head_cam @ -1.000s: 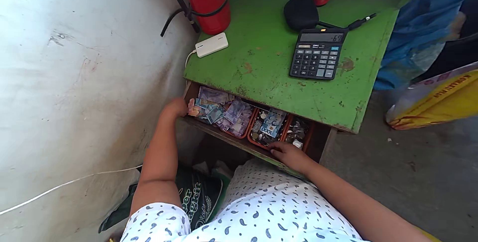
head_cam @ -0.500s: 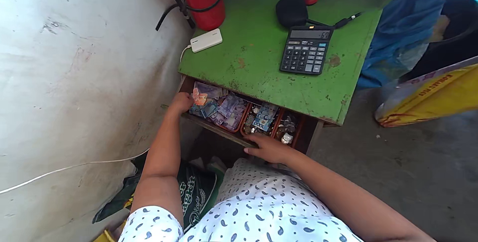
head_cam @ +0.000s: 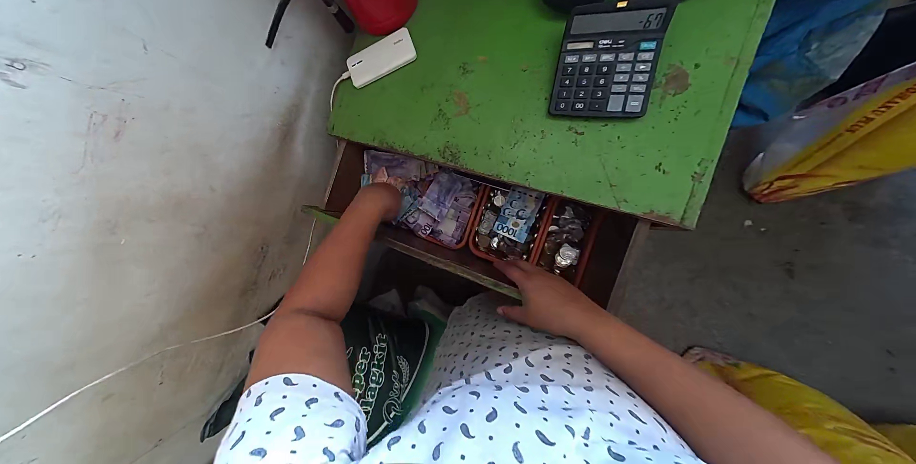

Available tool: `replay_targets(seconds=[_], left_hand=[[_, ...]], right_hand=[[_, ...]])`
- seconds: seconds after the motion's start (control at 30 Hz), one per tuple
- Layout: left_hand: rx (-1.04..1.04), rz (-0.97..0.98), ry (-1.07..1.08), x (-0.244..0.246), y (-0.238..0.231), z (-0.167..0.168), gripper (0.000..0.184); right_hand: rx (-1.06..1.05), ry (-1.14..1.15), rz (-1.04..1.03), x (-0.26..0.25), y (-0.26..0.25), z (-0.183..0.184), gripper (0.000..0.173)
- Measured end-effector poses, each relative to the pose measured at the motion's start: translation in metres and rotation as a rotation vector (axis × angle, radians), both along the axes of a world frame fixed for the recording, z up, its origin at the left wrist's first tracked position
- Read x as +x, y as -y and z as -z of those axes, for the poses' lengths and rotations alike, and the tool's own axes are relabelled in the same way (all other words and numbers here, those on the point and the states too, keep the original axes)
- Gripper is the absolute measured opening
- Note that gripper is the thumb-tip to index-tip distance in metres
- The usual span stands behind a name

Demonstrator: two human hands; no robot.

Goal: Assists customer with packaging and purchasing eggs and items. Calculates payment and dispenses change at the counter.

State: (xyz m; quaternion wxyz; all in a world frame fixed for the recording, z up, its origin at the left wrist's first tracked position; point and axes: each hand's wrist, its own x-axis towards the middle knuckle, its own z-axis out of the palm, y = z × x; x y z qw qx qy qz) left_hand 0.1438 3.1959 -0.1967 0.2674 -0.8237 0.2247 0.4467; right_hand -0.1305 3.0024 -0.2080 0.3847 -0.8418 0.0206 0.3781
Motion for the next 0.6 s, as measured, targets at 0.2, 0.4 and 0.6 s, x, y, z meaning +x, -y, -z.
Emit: replay_targets(seconds=[0.2,0.4,0.6], left_hand=[[0.087,0.232,-0.264,0.009,-0.016,0.044,0.033],[-0.047,0.256,-0.286,0.008,-0.018,0.071,0.038],[-0.053,0.348,-0.22,-0.007,-0.01,0.094,0.042]], right_hand=[[-0.091,0.081,-0.058,0.003,-0.006,0.004,0.062],[-0.087,0.076,-0.081,0.004,-0.007,0.003,0.053],[-0.081,0.053,-0.064,0.004,-0.006,0.002,0.05]])
